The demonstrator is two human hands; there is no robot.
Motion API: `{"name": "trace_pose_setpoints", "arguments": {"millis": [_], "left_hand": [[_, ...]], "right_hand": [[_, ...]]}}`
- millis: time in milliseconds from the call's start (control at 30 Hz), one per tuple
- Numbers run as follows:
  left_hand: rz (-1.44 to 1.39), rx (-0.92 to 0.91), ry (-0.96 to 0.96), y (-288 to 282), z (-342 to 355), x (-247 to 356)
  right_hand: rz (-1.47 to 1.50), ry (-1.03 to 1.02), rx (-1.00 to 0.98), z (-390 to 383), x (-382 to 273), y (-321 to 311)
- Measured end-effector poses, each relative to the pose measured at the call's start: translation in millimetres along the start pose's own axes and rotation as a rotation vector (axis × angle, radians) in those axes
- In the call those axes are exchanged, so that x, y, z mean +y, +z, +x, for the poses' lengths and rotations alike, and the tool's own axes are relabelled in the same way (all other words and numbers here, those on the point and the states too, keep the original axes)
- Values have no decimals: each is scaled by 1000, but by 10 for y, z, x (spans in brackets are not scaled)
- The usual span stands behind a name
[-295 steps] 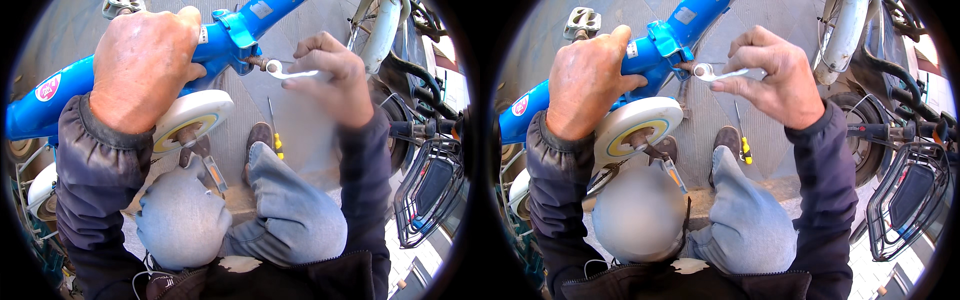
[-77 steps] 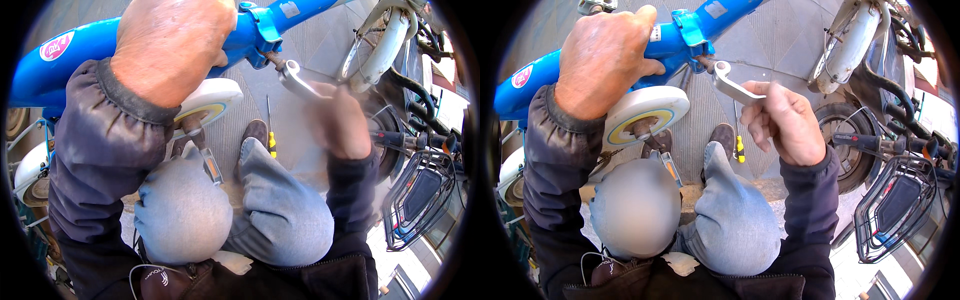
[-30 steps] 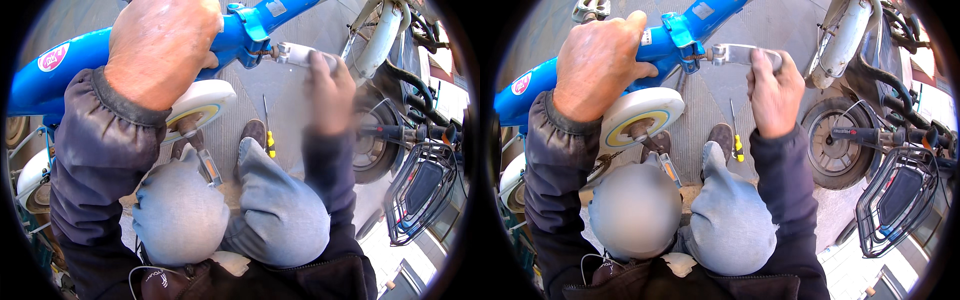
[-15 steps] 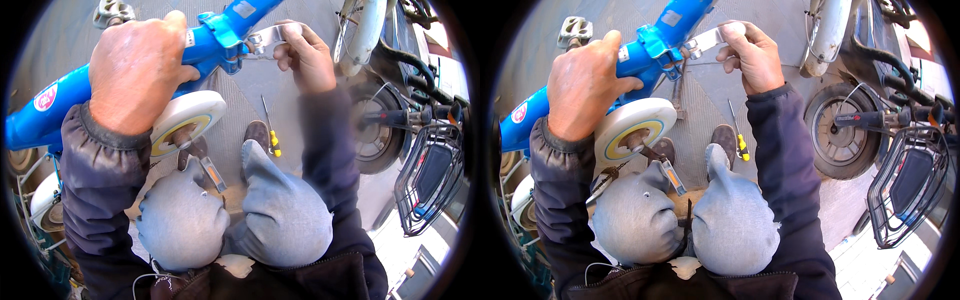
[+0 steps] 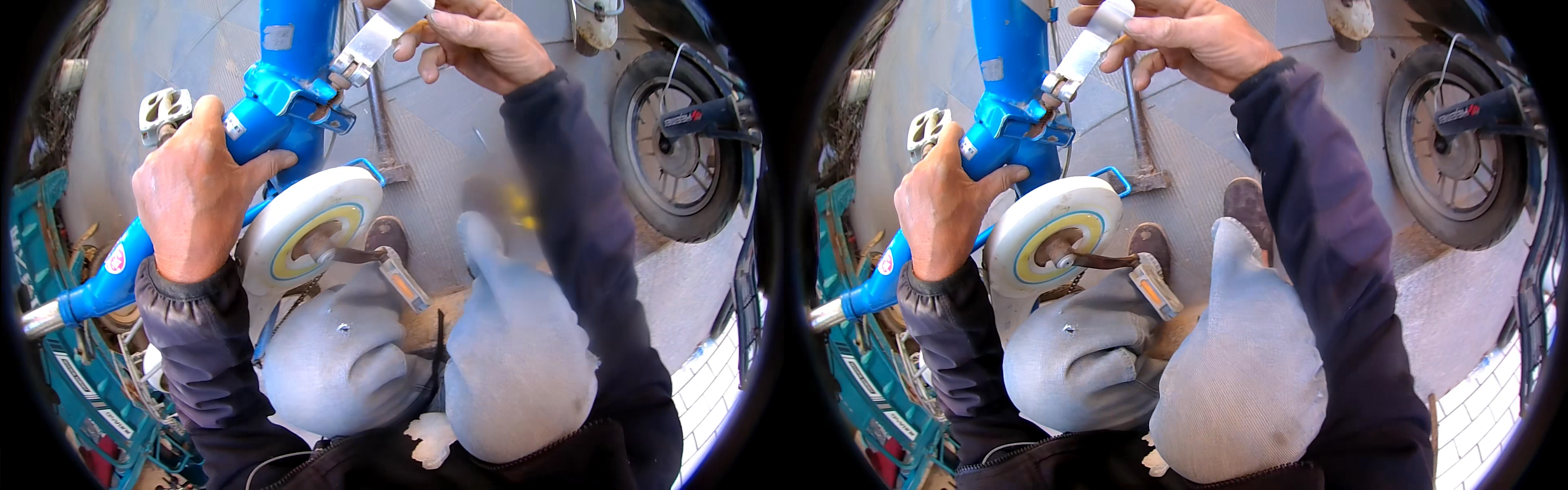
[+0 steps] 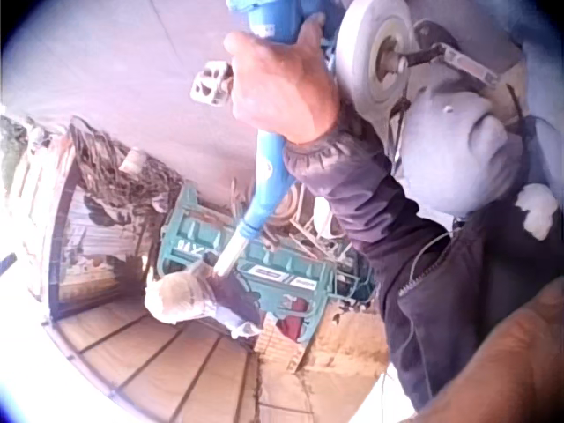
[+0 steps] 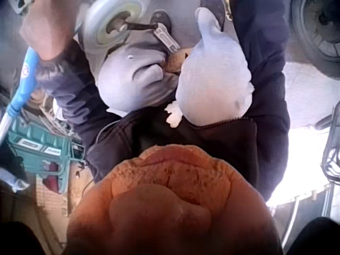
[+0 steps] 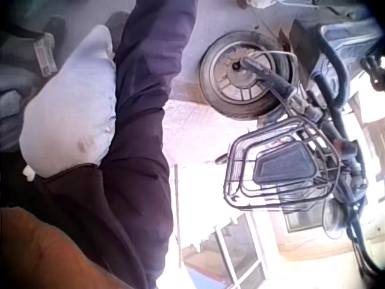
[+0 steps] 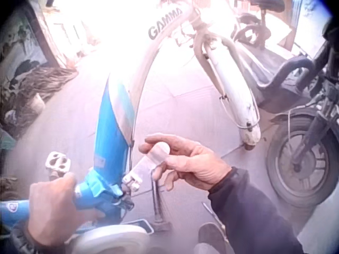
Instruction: The person uses a yellow screwdriver to adjust a screw on the bicycle frame. They then switch to a silver wrench to tighten a bolt on the blue bicycle frame near the seat post.
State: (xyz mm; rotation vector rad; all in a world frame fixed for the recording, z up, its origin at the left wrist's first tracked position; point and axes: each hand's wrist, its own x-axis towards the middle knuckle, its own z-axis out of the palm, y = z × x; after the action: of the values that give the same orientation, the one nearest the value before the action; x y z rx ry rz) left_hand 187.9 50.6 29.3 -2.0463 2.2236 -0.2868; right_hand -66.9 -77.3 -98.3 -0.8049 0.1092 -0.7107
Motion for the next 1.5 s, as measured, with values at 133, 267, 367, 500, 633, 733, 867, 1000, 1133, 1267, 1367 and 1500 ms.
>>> {"name": "trace_pose_setpoints", "arguments": {"millis": [133, 267, 367, 500, 633, 733, 867, 1000, 1133, 1267, 1367, 1500], "left_hand": [[25, -49, -50, -17, 10, 16], [29, -59, -45, -26, 13, 23], [8, -57, -41, -26, 12, 26], [8, -60, -48, -29, 1, 24], [-14, -65, -63, -30, 2, 26], [-12, -64, -67, -32, 7, 35], [5, -78, -70, -50, 9, 47], [1, -74, -67, -59, 17, 52], [4, -63, -58, -53, 20, 53], [-8, -64, -56, -53, 13, 46], [-12, -45, -46, -42, 12, 40], [-2, -21, -25, -27, 6, 33]], "right_hand": [[56, 8, -90, 78, 57, -168], [15, 68, -38, 116, 57, -248], [-30, 82, -60, 152, 46, -272], [-27, 54, 43, 148, 76, -253], [-96, 51, 144, 131, 77, -192], [-147, 47, 149, 146, 62, -133], [-177, 34, 240, 130, 68, -41], [-153, 15, 284, 97, 106, 39], [-123, -8, 388, 74, 156, 146], [-61, -55, 463, 100, 179, 312], [-35, -20, 536, 113, 157, 424], [88, 129, 693, 68, 149, 495]]}}
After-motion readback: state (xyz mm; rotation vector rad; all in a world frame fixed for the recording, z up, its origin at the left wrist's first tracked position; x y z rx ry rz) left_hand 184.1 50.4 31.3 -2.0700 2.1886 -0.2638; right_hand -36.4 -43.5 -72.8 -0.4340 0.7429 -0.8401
